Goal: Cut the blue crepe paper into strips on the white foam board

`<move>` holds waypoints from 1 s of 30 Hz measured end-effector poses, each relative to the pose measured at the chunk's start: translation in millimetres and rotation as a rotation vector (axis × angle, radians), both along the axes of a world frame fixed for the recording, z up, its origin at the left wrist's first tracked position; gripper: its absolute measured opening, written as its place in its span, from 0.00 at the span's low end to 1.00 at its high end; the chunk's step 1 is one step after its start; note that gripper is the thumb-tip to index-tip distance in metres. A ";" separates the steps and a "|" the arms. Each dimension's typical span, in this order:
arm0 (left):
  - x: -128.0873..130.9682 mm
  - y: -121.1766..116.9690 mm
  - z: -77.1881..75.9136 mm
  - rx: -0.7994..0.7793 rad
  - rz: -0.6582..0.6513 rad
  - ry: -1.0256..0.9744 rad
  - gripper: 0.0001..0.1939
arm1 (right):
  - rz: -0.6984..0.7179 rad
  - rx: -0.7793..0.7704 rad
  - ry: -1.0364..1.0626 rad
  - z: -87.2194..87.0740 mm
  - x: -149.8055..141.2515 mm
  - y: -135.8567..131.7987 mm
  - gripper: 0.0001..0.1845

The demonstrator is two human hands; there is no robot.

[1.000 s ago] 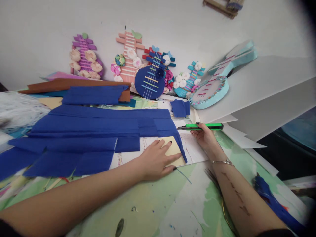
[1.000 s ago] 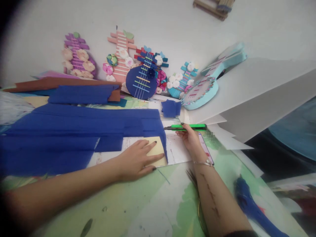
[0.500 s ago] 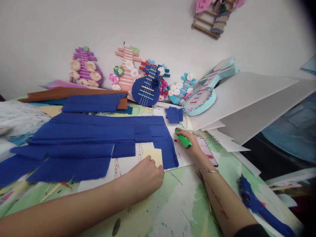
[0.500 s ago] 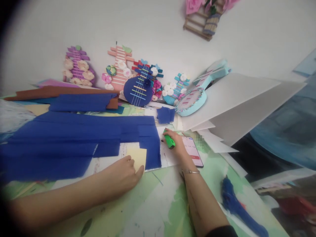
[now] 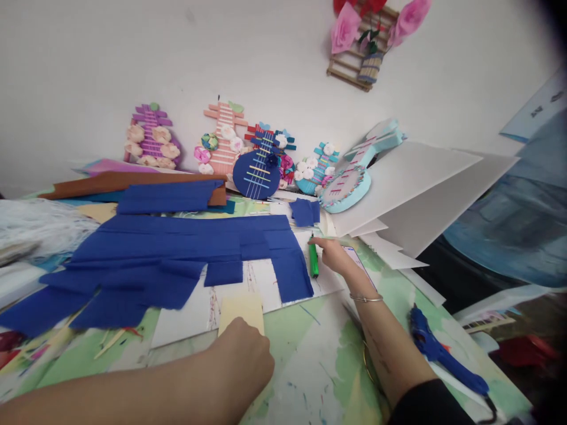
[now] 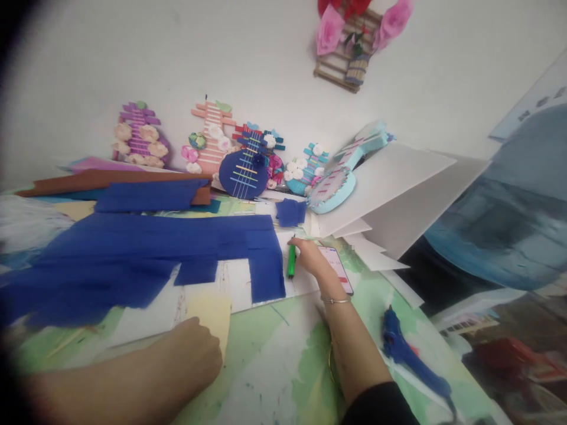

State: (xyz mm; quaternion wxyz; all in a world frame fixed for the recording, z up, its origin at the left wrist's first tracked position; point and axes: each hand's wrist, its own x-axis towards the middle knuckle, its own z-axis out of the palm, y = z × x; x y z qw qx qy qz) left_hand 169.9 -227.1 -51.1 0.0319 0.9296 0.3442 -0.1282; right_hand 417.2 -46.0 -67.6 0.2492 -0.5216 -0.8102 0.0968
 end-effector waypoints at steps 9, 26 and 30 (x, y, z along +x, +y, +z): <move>12.7 63.1 5.4 0.192 -0.022 -0.208 0.10 | -0.148 -0.292 -0.556 79.4 6.0 -69.6 0.04; 62.7 158.6 -25.4 -0.198 -0.233 -0.655 0.11 | -0.625 -0.427 -0.382 -6.5 33.2 -214.2 0.07; 69.7 169.1 -25.0 -0.282 -0.251 -0.687 0.12 | -0.599 -0.438 -0.412 -5.3 26.6 -219.7 0.13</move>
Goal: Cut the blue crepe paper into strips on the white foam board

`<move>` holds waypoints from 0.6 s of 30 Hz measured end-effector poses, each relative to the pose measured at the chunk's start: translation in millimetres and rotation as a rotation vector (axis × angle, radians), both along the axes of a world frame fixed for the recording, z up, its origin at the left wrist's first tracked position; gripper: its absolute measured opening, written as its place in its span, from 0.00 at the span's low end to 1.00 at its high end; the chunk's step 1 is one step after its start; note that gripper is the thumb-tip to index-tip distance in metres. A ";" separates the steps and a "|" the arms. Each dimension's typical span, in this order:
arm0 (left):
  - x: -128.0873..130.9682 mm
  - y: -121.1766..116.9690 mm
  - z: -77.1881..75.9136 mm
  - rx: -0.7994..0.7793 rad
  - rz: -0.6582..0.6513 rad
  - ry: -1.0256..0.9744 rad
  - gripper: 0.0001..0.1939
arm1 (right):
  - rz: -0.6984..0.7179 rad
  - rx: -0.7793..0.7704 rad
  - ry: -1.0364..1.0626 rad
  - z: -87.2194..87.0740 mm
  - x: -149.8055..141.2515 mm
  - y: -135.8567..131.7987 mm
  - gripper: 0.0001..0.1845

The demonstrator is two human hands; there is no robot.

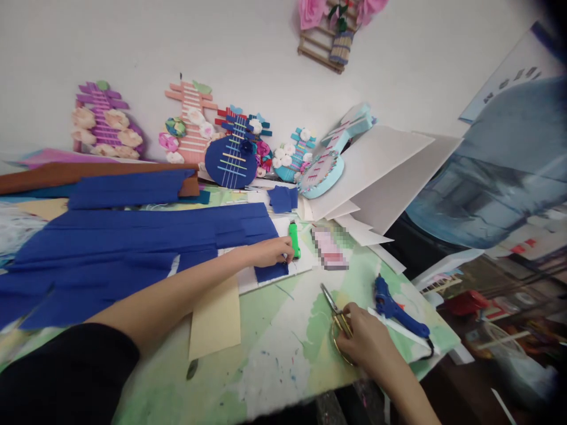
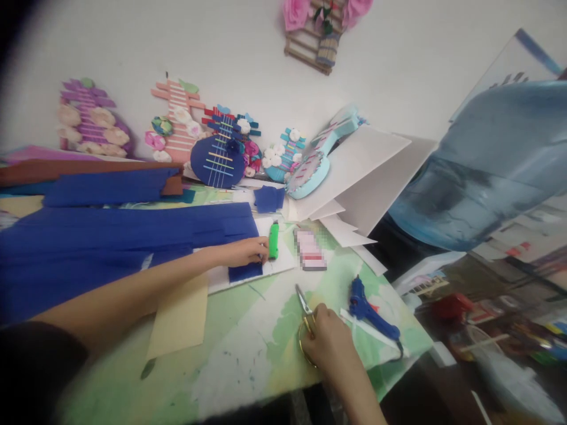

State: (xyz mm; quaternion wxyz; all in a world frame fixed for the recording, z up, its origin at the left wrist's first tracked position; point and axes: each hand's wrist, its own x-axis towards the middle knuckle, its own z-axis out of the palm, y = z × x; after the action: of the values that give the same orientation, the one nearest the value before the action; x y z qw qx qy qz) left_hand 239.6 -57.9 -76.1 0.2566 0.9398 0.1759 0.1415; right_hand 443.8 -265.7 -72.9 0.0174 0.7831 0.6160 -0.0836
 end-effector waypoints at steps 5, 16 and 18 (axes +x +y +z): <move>-0.1 6.4 -9.5 -0.132 0.010 -0.081 0.09 | 0.031 0.001 0.115 0.7 6.9 -5.1 0.19; 0.0 8.4 -25.5 -0.347 0.164 -0.352 0.04 | -0.232 0.248 1.060 -8.1 17.2 7.2 0.20; -0.6 7.9 -24.1 -0.370 0.196 -0.404 0.04 | -0.263 0.300 1.155 -3.6 6.3 21.0 0.17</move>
State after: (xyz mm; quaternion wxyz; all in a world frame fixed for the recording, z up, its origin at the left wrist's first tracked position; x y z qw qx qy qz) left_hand 239.0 -50.1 -100.2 0.4386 0.8083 0.2340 0.3156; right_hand 450.1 -244.7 -76.5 -0.4404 0.6746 0.4288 -0.4087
